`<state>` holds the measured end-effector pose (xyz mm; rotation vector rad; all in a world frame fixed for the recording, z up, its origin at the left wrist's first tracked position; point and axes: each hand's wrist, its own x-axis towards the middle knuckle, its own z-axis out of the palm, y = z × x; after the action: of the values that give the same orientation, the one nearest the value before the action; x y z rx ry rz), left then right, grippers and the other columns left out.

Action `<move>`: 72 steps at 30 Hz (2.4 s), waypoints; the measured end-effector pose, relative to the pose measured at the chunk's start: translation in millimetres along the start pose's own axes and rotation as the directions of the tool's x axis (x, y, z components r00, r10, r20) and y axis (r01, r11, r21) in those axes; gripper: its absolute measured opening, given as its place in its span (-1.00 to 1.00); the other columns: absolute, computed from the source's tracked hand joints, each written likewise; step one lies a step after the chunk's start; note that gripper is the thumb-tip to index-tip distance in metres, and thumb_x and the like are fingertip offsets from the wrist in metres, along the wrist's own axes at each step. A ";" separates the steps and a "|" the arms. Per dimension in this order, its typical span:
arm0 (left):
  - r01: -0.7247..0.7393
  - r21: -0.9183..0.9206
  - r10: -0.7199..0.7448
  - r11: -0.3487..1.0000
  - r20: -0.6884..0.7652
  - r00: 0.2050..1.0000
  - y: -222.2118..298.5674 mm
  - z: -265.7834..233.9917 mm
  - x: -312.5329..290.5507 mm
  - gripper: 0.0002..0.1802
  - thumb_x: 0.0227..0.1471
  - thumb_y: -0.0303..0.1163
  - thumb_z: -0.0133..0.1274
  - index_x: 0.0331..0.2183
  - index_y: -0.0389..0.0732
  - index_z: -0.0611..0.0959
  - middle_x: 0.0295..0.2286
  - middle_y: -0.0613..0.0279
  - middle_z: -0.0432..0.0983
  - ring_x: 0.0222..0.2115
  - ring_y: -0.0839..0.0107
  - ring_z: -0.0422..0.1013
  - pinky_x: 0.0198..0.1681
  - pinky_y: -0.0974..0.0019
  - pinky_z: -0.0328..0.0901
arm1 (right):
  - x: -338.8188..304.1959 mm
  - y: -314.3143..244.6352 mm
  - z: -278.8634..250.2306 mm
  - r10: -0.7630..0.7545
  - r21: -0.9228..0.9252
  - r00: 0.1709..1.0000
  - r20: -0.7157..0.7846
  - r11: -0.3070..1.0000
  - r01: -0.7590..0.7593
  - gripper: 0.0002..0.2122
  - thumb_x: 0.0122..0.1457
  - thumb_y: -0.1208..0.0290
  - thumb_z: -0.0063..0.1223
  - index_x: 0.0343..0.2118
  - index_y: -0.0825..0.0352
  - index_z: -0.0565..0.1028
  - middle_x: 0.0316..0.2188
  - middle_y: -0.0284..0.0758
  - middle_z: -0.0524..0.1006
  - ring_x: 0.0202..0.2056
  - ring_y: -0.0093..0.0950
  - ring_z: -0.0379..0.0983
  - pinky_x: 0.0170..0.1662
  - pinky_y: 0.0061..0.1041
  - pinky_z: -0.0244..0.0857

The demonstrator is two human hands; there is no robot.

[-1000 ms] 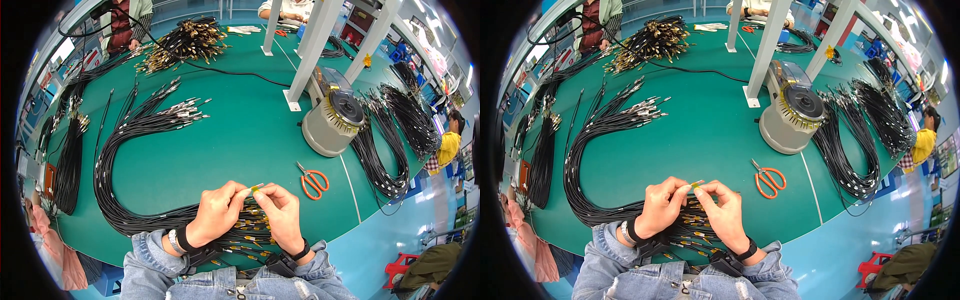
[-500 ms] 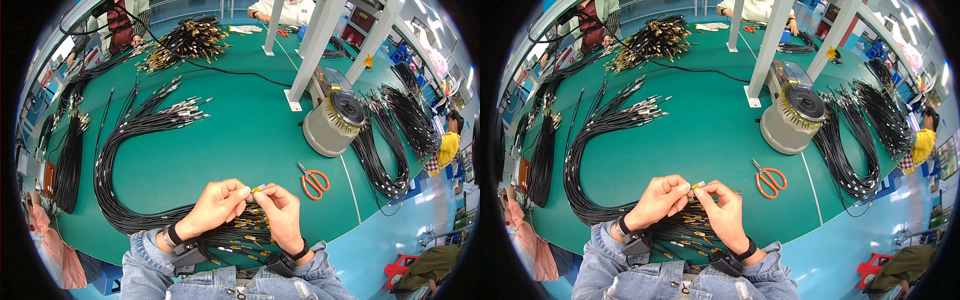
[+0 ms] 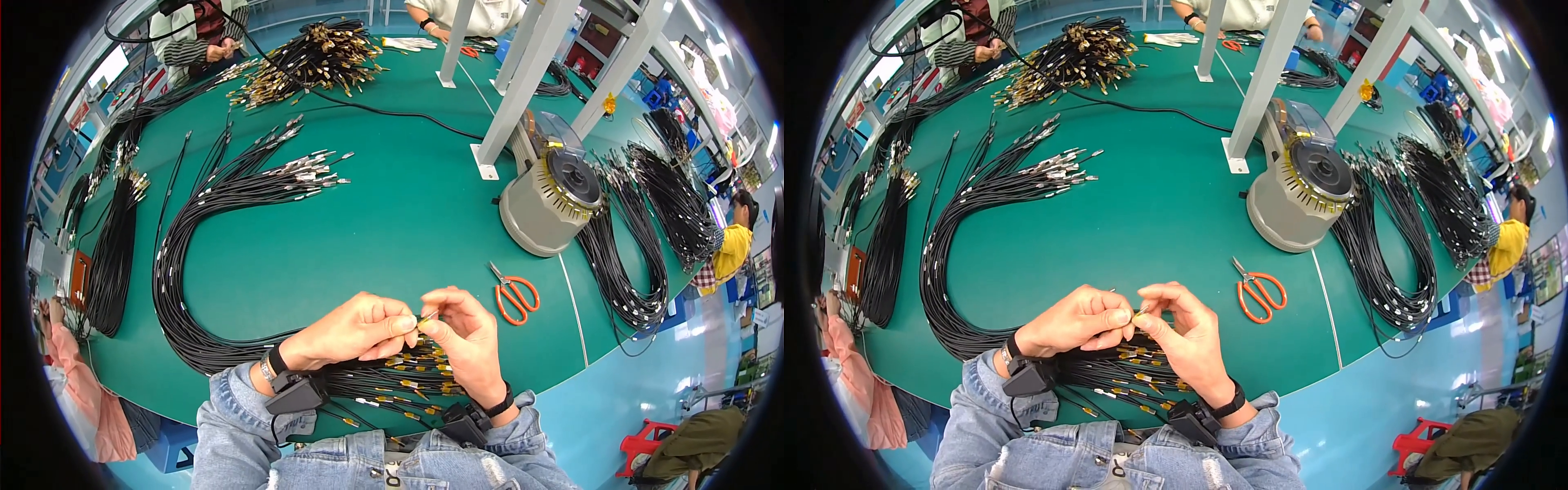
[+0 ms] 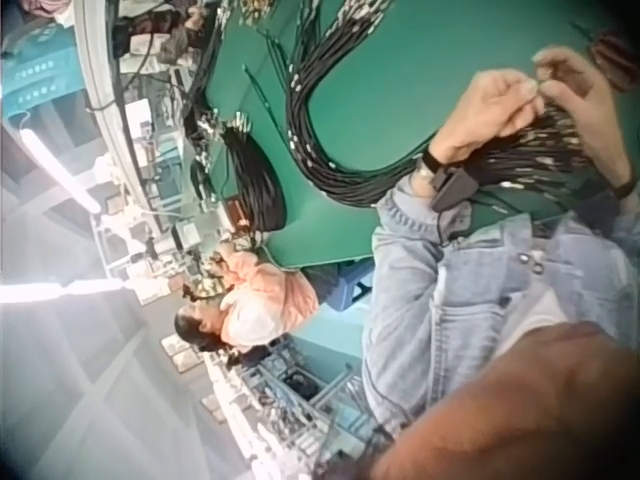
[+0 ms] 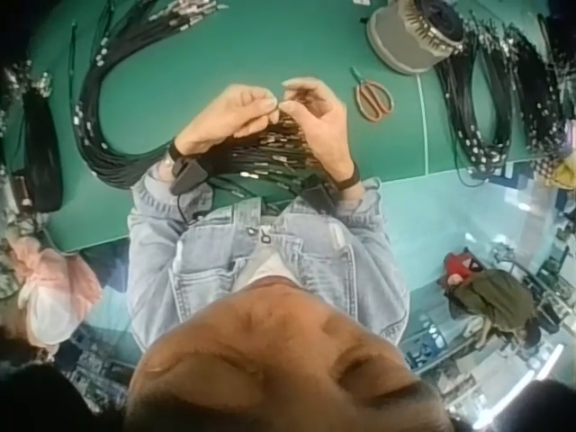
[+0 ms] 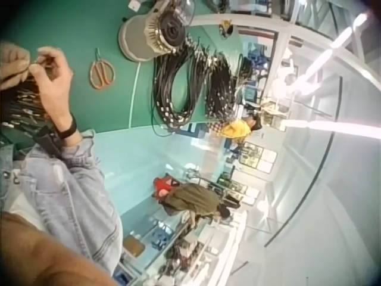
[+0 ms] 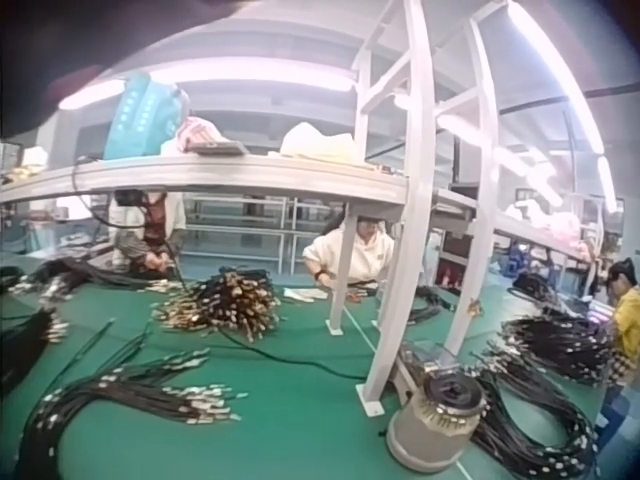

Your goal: The person picks up individual cables to press a yellow component onto the connector end by hand, occasionally using shears to trim a piece. After repeating this for several cables, they gather the finished group into a bundle and move it to the side.

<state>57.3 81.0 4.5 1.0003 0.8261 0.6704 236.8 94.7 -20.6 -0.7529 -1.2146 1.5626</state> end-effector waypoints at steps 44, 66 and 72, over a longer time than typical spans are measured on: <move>-0.348 0.673 0.613 0.652 -0.199 0.765 -73.9 49.3 -16.7 -0.91 -0.04 -0.49 0.09 -0.42 -0.27 0.53 -0.64 0.19 0.49 -0.67 0.40 0.42 -0.63 0.38 0.28 | -46.2 -12.1 -33.5 -0.001 -0.638 0.964 0.267 0.750 0.177 -0.86 -0.11 0.60 0.18 -0.42 0.33 0.57 -0.51 -0.35 0.47 -0.43 -0.46 0.38 -0.29 -0.53 0.25; 0.211 0.910 0.206 0.358 -0.297 0.932 -52.2 -21.9 -76.8 0.06 -0.52 -0.14 0.38 0.07 -0.21 0.26 0.05 0.02 0.13 0.07 0.05 0.08 0.11 0.07 0.03 | -23.1 -16.0 -89.0 0.013 -0.463 0.998 -0.056 0.886 -0.037 -0.88 0.03 0.60 -0.03 -0.35 0.48 0.47 -0.43 -0.31 0.41 -0.35 -0.53 0.33 -0.23 -0.59 0.20; 0.163 0.951 0.120 0.263 -0.199 0.973 -33.3 -17.9 -89.0 0.09 -0.54 -0.14 0.38 0.09 -0.16 0.24 0.06 0.01 0.12 0.08 0.03 0.06 0.12 0.05 0.01 | -23.7 -18.9 -87.3 0.020 -0.525 0.998 0.067 0.851 0.018 -0.88 0.03 0.61 0.01 -0.35 0.48 0.48 -0.44 -0.30 0.42 -0.38 -0.53 0.34 -0.25 -0.58 0.22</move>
<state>-1.1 4.6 -6.0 2.0780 1.5516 0.1473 328.2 102.4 -31.7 -1.0513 -1.7282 1.2664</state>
